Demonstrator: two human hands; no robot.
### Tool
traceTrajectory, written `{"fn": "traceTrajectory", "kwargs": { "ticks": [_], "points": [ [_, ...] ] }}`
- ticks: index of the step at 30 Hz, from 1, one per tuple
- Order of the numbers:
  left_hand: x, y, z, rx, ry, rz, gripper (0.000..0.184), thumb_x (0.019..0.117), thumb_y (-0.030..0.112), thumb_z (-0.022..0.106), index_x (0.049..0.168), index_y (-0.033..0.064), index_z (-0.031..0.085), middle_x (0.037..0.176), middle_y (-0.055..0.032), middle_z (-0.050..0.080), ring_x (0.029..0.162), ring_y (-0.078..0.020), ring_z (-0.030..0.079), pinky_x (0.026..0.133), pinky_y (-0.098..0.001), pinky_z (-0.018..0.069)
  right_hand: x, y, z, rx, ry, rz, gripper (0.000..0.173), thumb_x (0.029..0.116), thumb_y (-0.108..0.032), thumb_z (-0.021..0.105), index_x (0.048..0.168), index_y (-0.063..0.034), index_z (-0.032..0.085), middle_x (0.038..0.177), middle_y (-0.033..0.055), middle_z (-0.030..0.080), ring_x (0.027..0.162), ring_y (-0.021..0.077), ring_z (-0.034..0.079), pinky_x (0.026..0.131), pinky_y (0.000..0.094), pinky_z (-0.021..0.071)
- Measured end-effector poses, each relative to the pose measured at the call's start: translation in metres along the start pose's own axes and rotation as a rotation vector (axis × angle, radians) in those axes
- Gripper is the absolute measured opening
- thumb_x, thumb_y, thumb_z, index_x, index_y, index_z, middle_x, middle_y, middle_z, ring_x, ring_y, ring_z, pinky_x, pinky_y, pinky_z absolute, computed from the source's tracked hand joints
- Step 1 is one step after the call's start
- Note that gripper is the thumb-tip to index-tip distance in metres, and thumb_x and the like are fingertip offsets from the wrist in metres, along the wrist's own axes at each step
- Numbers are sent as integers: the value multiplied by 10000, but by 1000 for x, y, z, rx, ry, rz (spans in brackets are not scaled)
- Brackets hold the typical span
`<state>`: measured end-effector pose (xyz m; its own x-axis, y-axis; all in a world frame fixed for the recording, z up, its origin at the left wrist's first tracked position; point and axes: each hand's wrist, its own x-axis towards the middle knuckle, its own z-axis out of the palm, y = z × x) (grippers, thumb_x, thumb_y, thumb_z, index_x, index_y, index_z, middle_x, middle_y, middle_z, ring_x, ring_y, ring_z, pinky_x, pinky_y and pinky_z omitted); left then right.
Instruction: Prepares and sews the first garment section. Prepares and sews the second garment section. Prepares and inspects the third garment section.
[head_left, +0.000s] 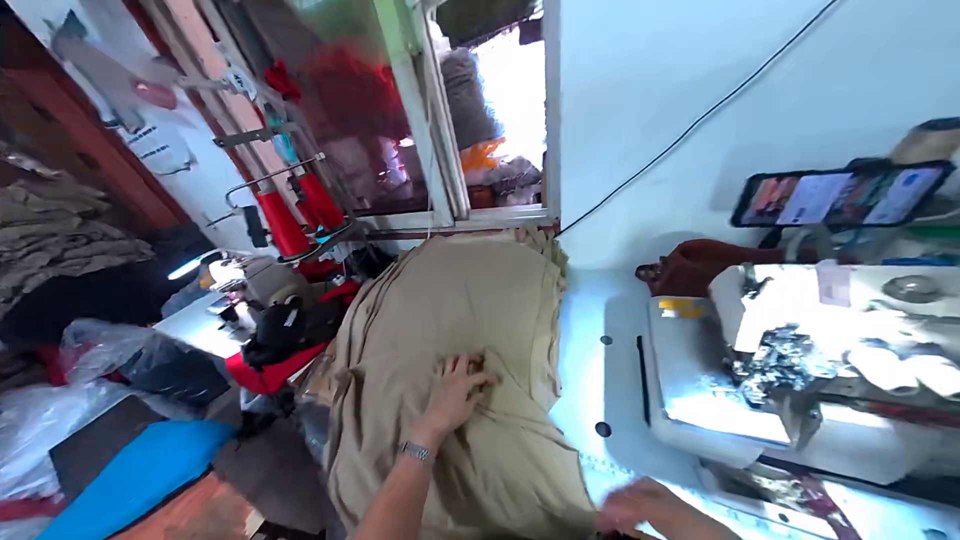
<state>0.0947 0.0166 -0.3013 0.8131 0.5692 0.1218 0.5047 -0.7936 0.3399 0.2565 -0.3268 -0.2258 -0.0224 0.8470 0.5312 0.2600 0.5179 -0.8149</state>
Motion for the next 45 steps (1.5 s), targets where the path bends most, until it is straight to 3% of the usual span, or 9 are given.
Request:
{"fn": "traceTrajectory", "kwargs": {
  "ticks": [2, 5, 11, 16, 25, 28, 33, 38, 45],
  "points": [
    [3, 5, 6, 56, 4, -16, 228, 967, 274, 676, 1173, 296, 770, 1496, -142, 518, 1436, -429, 369, 1166, -681, 213, 3, 57, 8, -405, 65, 204, 394, 980, -287, 680, 1234, 14, 681, 1179, 226, 676, 1116, 375, 636, 956, 548, 506],
    [9, 9, 12, -9, 150, 16, 183, 942, 316, 694, 1024, 202, 812, 1424, -140, 584, 1397, -457, 406, 1135, -693, 248, 12, 108, 26, -621, 127, 516, 551, 900, -259, 773, 1373, -21, 619, 1303, 276, 608, 1234, 509, 542, 1006, 672, 425],
    [31, 22, -19, -130, 33, 53, 238, 1003, 53, 527, 1143, 10, 715, 1336, -183, 635, 1317, -348, 544, 1143, -500, 400, 22, 137, 42, -702, 142, 691, 782, 867, -445, 784, 1482, -38, 523, 1440, 231, 538, 1384, 451, 445, 1096, 668, 351],
    [32, 10, -20, 122, -143, -61, 507, 873, -2, 670, 1305, 261, 695, 1528, -204, 440, 1415, -472, 371, 1147, -645, 310, 19, 141, 43, -774, 102, 692, 758, 891, -531, 725, 1468, -72, 548, 1459, 194, 532, 1392, 407, 452, 1102, 636, 360],
    [30, 39, -6, -157, 210, 52, 107, 917, 96, 719, 957, 128, 813, 1517, -138, 488, 1414, -437, 358, 1137, -659, 291, 21, 149, 47, -864, 138, 638, 727, 866, -548, 739, 1431, -116, 589, 1433, 186, 552, 1358, 440, 470, 1067, 666, 371],
    [43, 78, -16, -376, 272, 203, 178, 993, 18, 550, 941, -15, 717, 1000, -139, 693, 932, -242, 647, 845, -434, 534, 19, 149, 44, -745, 146, 591, 447, 904, -402, 744, 1236, -104, 715, 1364, 161, 609, 1353, 425, 475, 1090, 696, 315],
    [56, 142, -37, -646, 231, 335, 232, 1037, 41, 455, 1099, -23, 669, 917, -133, 669, 766, -164, 620, 704, -347, 535, -20, 121, 18, 117, 264, 287, 232, 929, -25, 635, 1157, -30, 677, 1000, -31, 758, 934, 51, 719, 895, 306, 604],
    [56, 175, -7, -904, -30, 404, 60, 895, 27, 742, 912, -21, 710, 829, -60, 688, 752, -89, 630, 722, -285, 541, -48, 82, -17, 297, 281, 393, 489, 843, -73, 763, 1287, -83, 559, 1103, -67, 735, 1009, 75, 709, 916, 323, 601],
    [24, 183, 18, -847, -133, 413, 138, 978, 17, 596, 1053, -9, 709, 929, -57, 711, 835, -78, 656, 800, -277, 552, -27, 106, -6, -45, 589, 162, 591, 854, -84, 732, 1382, 18, 488, 1050, 58, 740, 914, 160, 741, 807, 339, 640]
  ]
}}
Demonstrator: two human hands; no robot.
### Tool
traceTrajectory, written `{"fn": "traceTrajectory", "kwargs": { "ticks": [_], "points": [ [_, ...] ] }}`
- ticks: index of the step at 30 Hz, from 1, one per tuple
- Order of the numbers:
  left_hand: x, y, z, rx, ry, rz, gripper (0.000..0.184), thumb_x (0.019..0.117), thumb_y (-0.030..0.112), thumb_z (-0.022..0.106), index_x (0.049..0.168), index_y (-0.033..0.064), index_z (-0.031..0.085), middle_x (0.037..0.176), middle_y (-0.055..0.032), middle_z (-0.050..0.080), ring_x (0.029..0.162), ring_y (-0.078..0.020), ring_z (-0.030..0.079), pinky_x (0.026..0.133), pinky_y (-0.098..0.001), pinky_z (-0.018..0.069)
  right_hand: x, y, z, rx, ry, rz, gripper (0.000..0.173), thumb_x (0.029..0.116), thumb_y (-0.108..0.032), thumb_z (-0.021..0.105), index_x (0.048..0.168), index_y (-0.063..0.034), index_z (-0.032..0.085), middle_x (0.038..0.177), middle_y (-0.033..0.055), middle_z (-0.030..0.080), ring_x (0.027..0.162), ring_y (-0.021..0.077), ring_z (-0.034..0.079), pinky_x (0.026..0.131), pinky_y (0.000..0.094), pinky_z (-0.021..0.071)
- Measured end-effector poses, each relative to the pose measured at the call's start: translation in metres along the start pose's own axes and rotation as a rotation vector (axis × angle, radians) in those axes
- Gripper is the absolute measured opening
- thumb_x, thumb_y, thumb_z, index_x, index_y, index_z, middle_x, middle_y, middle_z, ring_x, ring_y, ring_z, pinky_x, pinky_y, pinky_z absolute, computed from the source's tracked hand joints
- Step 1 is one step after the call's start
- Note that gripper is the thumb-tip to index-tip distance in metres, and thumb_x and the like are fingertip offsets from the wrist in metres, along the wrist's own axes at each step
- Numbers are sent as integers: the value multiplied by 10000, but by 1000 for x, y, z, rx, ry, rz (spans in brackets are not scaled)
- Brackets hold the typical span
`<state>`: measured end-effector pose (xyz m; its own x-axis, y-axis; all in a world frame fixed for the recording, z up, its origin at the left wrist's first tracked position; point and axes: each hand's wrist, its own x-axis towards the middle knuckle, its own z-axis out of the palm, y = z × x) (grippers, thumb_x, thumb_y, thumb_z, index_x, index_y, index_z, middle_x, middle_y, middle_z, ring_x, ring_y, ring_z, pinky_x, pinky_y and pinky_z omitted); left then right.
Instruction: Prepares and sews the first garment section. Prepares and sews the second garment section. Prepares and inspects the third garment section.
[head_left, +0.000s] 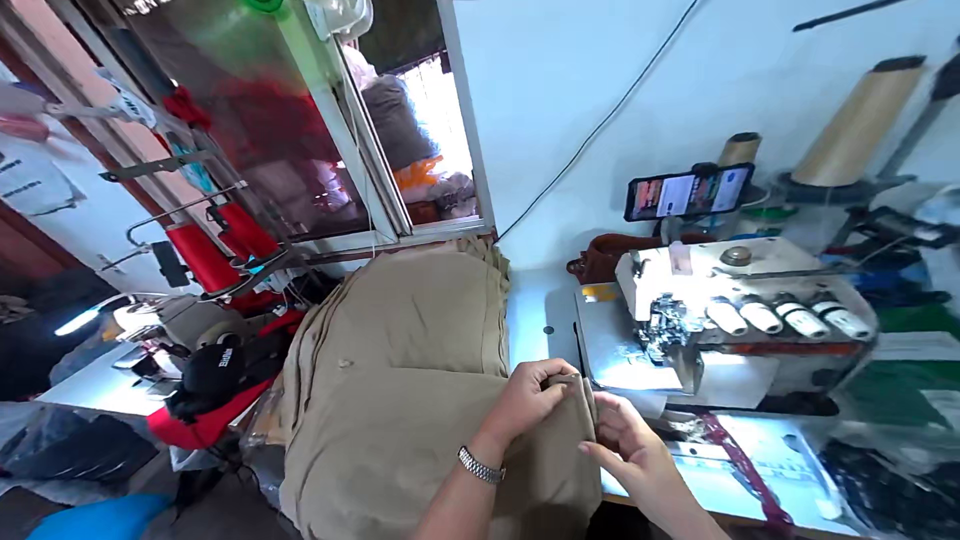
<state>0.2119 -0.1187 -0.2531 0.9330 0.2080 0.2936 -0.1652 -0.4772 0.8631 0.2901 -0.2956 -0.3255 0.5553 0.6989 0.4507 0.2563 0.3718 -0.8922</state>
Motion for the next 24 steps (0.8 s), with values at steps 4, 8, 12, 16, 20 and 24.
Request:
{"fn": "traceTrajectory", "kwargs": {
  "ticks": [4, 8, 12, 16, 20, 24],
  "points": [
    [-8, 8, -1, 43, -2, 7, 268, 987, 9, 569, 1253, 45, 578, 965, -62, 659, 821, -116, 633, 765, -304, 547, -1, -1, 14, -174, 132, -165, 477, 867, -16, 640, 1311, 44, 477, 1031, 55, 720, 849, 98, 719, 761, 270, 623],
    [-11, 12, 0, 99, -46, 56, 192, 991, -12, 526, 1130, 14, 655, 991, -71, 675, 830, -98, 632, 776, -287, 543, -5, 2, 20, -261, 184, -210, 382, 851, -75, 679, 1196, 14, 542, 896, 39, 676, 723, 60, 656, 656, 221, 578],
    [-10, 20, 0, 83, -96, 48, 194, 990, -7, 540, 1100, -25, 699, 1008, -87, 708, 866, -77, 647, 825, -270, 539, 3, -5, 22, -297, 232, -181, 298, 832, -132, 683, 1096, -15, 610, 877, 17, 677, 705, 34, 630, 622, 205, 548],
    [-10, 24, 2, 65, -40, 45, 136, 975, 73, 644, 993, -23, 739, 888, -36, 712, 795, -14, 622, 776, -211, 515, 12, -10, 23, -237, 271, -161, 144, 831, -79, 555, 944, -41, 636, 809, -29, 636, 706, -12, 597, 627, 163, 510],
    [-14, 24, 2, 88, 31, 38, 137, 965, 104, 677, 980, 0, 765, 898, -28, 729, 818, -16, 643, 796, -219, 529, 2, -5, 23, -214, 249, -109, 213, 839, -69, 526, 982, -55, 683, 825, -45, 675, 709, -24, 612, 621, 154, 509],
    [-15, 29, 0, 46, 91, -9, 86, 934, 84, 720, 954, 15, 766, 872, -13, 733, 785, -22, 648, 766, -225, 543, -24, 7, 20, -292, 228, 39, 211, 834, -73, 512, 908, -62, 709, 790, -40, 659, 611, -36, 538, 529, 152, 430]
  ]
}}
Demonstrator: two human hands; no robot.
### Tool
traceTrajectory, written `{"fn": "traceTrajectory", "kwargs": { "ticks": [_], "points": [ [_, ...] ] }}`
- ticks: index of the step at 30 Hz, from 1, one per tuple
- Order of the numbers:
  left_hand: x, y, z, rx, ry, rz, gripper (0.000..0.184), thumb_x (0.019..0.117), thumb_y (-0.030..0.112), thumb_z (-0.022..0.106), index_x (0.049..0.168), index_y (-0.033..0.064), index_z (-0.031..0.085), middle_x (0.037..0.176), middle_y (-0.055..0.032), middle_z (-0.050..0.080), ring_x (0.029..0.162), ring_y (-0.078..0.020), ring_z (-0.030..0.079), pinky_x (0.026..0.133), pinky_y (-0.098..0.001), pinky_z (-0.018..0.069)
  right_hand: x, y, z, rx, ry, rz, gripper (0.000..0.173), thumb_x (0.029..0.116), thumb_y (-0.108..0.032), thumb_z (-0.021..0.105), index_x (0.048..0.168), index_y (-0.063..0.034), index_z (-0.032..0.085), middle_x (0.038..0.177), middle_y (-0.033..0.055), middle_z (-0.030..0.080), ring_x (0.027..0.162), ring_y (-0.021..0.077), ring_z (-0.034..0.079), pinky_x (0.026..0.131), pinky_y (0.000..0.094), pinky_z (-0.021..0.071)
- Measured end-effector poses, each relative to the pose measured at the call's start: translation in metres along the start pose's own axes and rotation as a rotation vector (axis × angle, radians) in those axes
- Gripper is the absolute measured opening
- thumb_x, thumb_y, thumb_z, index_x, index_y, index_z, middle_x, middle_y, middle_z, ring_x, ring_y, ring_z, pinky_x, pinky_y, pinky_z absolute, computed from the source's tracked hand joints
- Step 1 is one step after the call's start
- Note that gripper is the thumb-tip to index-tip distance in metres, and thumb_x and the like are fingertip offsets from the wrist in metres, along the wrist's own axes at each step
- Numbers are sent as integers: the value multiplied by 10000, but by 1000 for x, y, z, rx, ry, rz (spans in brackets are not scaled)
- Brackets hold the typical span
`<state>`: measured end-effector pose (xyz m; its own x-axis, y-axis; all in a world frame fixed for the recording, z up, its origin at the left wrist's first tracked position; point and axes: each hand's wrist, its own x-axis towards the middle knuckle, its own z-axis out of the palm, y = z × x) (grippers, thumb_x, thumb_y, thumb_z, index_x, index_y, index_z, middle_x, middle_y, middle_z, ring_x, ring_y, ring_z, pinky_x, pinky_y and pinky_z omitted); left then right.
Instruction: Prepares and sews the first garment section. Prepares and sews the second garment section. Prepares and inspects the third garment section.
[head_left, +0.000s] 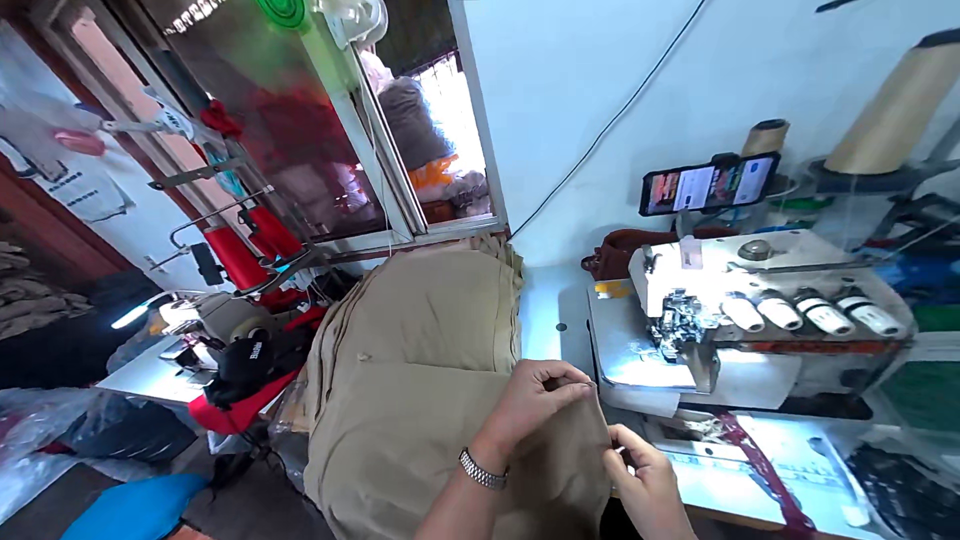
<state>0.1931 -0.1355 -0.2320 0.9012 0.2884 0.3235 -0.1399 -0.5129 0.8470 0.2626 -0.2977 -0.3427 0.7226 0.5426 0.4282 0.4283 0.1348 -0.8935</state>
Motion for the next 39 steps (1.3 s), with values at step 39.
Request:
{"fn": "traceTrajectory", "kwargs": {
  "ticks": [39],
  "points": [
    [61, -20, 115, 600, 249, 351, 48, 906, 99, 717, 882, 93, 758, 1036, -89, 644, 1001, -225, 621, 862, -376, 542, -33, 2, -87, 217, -19, 248, 280, 887, 67, 618, 1165, 70, 652, 1021, 48, 738, 864, 44, 709, 799, 240, 607]
  ]
}}
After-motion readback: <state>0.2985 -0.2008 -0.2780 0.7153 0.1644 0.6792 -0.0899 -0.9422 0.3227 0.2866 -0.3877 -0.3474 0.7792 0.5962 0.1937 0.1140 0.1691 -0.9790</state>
